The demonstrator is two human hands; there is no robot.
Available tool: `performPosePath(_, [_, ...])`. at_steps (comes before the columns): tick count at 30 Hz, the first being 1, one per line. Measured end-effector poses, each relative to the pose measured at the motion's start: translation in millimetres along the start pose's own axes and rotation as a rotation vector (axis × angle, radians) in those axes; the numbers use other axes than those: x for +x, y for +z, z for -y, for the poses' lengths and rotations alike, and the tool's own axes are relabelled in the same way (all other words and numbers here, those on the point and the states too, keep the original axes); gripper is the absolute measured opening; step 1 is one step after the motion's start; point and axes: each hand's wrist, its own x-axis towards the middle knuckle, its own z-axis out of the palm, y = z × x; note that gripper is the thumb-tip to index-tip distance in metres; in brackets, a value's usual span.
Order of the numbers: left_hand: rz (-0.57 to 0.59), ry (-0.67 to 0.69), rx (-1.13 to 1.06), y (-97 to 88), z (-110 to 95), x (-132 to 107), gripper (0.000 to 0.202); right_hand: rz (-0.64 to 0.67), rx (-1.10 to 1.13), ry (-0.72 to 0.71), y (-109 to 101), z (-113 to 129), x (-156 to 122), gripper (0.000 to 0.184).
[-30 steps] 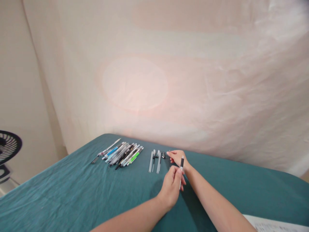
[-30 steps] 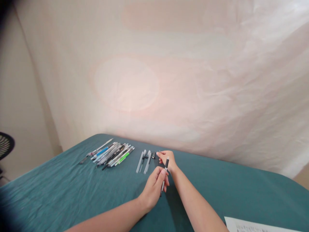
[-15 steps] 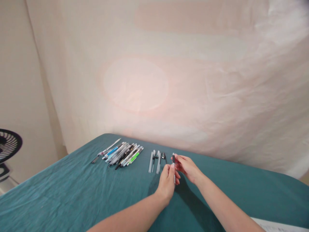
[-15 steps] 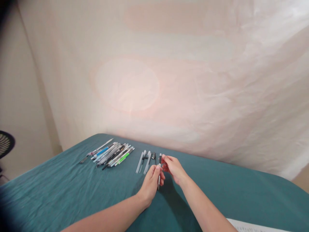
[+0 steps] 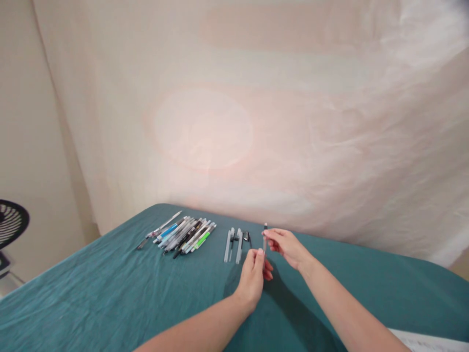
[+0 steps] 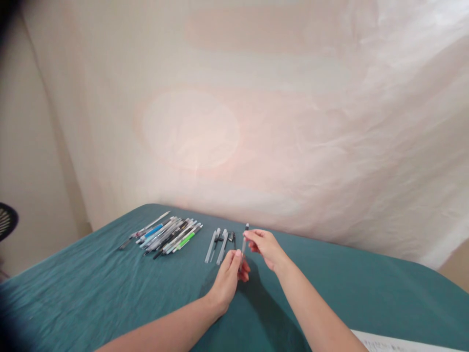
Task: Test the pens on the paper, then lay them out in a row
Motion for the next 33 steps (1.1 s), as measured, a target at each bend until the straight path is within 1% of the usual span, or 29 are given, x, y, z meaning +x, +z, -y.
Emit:
performPosePath(2, [0.038, 0.014, 0.031, 0.7, -1.1, -3.5, 0.037, -0.077, 0.002, 0.017, -8.6, -1.5, 17.6, 0.022])
performPosePath(5, [0.149, 0.019, 0.102, 2.6, -3.6, -10.4, 0.040, -0.129, -0.082, 0.054, -14.0, -9.8, 38.8, 0.019])
performPosePath(8, [0.257, 0.021, 0.161, 4.7, -5.7, -15.4, 0.042, -0.141, -0.220, 0.087, -5.0, -24.5, 49.2, 0.016])
performPosePath(10, [0.291, 0.031, 0.183, 5.5, -6.7, -16.8, 0.043, -0.150, -0.314, 0.084, 5.3, -34.8, 52.9, 0.015])
performPosePath(14, [0.283, 0.028, 0.191, 5.6, -8.7, -17.2, 0.044, -0.166, -0.471, 0.037, 21.1, -48.3, 59.5, 0.013])
performPosePath(19, [0.282, 0.037, 0.190, 5.5, -10.7, -17.4, 0.044, -0.154, -0.587, 0.015, 26.2, -50.2, 60.8, 0.014])
performPosePath(23, [0.282, 0.048, 0.196, 5.6, -10.2, -17.0, 0.044, -0.127, -0.614, 0.054, 28.3, -48.2, 54.5, 0.014])
performPosePath(28, [0.274, 0.076, 0.208, 4.8, -9.9, -18.3, 0.043, -0.052, -0.598, 0.113, 29.7, -48.9, 44.0, 0.013])
performPosePath(33, [0.287, 0.129, 0.249, 5.8, -16.5, -21.1, 0.042, 0.019, -0.603, 0.112, 26.5, -48.5, 34.7, 0.014])
